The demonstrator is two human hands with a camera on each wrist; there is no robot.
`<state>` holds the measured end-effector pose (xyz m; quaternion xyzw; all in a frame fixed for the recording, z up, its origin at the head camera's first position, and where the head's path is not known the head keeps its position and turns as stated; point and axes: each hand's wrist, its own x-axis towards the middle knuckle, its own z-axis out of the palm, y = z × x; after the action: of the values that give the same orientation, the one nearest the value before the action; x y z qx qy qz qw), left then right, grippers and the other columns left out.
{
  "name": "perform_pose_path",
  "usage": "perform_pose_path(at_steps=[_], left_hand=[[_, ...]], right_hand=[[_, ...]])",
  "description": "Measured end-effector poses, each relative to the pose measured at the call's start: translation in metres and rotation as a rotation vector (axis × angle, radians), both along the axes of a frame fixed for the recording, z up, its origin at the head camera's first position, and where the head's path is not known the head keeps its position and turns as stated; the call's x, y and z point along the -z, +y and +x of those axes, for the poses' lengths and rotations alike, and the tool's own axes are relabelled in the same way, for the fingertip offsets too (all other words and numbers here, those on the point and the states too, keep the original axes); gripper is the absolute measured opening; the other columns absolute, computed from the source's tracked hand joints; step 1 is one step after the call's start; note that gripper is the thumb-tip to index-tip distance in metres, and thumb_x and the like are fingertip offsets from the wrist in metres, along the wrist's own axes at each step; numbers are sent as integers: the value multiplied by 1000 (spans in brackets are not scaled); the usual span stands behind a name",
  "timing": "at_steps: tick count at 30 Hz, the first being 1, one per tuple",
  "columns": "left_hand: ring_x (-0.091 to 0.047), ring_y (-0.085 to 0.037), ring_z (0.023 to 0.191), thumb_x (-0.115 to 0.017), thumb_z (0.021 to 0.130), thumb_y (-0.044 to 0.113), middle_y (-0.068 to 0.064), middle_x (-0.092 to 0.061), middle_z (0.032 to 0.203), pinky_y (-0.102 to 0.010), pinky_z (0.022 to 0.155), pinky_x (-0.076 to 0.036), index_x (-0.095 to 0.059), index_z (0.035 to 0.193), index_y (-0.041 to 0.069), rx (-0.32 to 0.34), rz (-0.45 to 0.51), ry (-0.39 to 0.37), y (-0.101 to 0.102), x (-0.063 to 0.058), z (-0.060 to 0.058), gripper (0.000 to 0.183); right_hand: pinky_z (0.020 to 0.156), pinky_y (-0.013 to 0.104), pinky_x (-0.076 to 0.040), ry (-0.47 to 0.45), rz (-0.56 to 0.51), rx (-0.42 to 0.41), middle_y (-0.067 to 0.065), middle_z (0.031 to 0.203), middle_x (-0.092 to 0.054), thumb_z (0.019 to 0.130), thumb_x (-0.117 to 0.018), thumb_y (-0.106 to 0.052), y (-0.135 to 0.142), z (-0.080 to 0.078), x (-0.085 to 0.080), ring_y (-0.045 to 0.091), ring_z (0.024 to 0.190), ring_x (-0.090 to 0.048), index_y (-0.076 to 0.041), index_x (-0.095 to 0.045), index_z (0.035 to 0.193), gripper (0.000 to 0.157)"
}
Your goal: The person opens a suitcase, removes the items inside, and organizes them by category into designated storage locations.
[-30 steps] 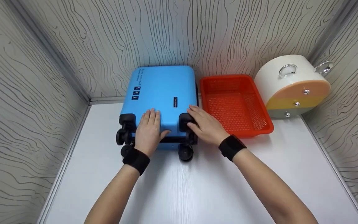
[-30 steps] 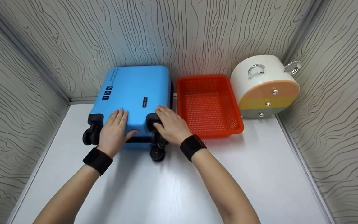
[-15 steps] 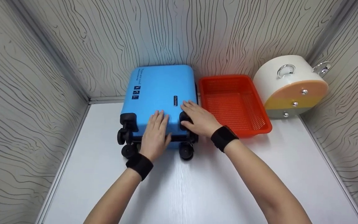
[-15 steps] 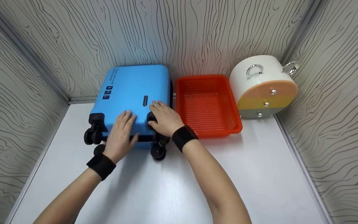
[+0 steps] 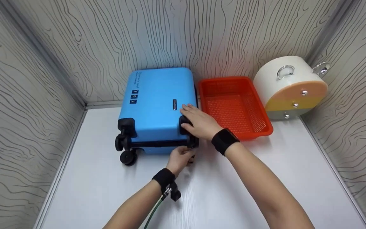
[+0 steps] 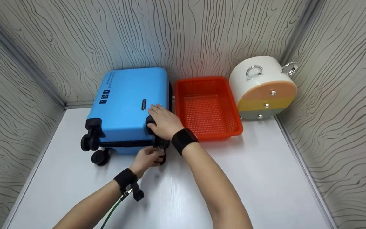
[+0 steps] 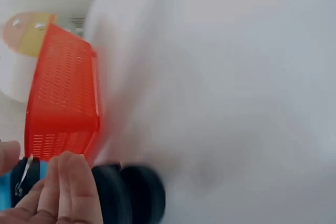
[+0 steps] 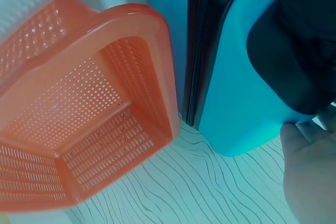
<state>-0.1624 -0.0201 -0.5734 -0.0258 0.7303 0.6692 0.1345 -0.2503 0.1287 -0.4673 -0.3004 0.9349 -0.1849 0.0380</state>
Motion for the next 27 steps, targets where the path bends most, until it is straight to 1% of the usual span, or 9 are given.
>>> perform_pose_path(at_steps=[2,5,7,10,15,19,22,24,27], left_hand=[[-69,-25,80,-68,100,19,-12,-72,89,-39,73,-58,-70,110,-6,-44,71,-49,4,0,-3,27],[-67,-21,73,-67,101,17,-12,-71,84,-34,66,-56,-70,97,-7,-103,121,-68,7,2,-5,25],[-68,-20,71,-66,102,16,-14,-71,84,-34,65,-58,-71,95,-7,-126,139,-75,7,2,-6,24],[-68,-19,69,-64,103,16,-16,-71,85,-32,64,-58,-72,99,-6,-127,138,-73,5,4,-7,24],[-61,-14,61,-57,106,16,-18,-67,84,-26,59,-51,-72,113,-6,-90,49,-6,1,4,-6,28],[-59,-12,59,-54,107,16,-18,-66,83,-26,58,-50,-70,117,-6,-80,-10,45,-2,4,-7,30],[-62,-13,60,-55,107,18,-14,-67,82,-27,59,-53,-72,114,-6,-70,-41,58,-5,3,-7,30],[-62,-14,60,-53,108,18,-12,-67,79,-28,60,-53,-73,112,-4,-40,-98,82,-9,2,-8,30],[-61,-13,60,-49,110,19,-6,-66,77,-29,59,-52,-74,107,1,32,-239,135,-14,-2,-8,31]], right_hand=[[124,41,-17,2,9,6,8,168,-23,109,-51,-36,-4,1,-1,23,156,-14,-10,-32,161,61],[124,41,-16,5,29,14,9,168,-24,108,-51,-36,-9,0,-2,23,156,-14,-9,-32,161,62],[124,41,-15,16,35,9,10,168,-22,107,-53,-35,-12,-1,-4,24,156,-12,-8,-31,161,64],[125,41,-11,32,53,-12,9,170,-15,105,-56,-35,-13,-3,-6,23,157,-7,-9,-23,163,71],[125,40,-7,6,97,-61,6,171,-9,99,-60,-41,-15,-8,-9,23,157,-4,-13,-15,165,85],[125,41,-6,-13,114,-68,6,171,-12,97,-63,-53,-19,-7,-8,26,157,-6,-15,-15,165,91],[125,42,-5,1,128,-55,7,170,-14,96,-63,-58,-23,-4,-7,27,157,-7,-15,-18,165,93],[125,42,-5,12,145,-52,7,170,-14,97,-62,-59,-24,-4,-7,28,156,-7,-15,-19,164,91],[125,43,-6,32,164,-57,8,170,-16,98,-61,-59,-25,-4,-8,29,156,-9,-15,-22,164,88]])
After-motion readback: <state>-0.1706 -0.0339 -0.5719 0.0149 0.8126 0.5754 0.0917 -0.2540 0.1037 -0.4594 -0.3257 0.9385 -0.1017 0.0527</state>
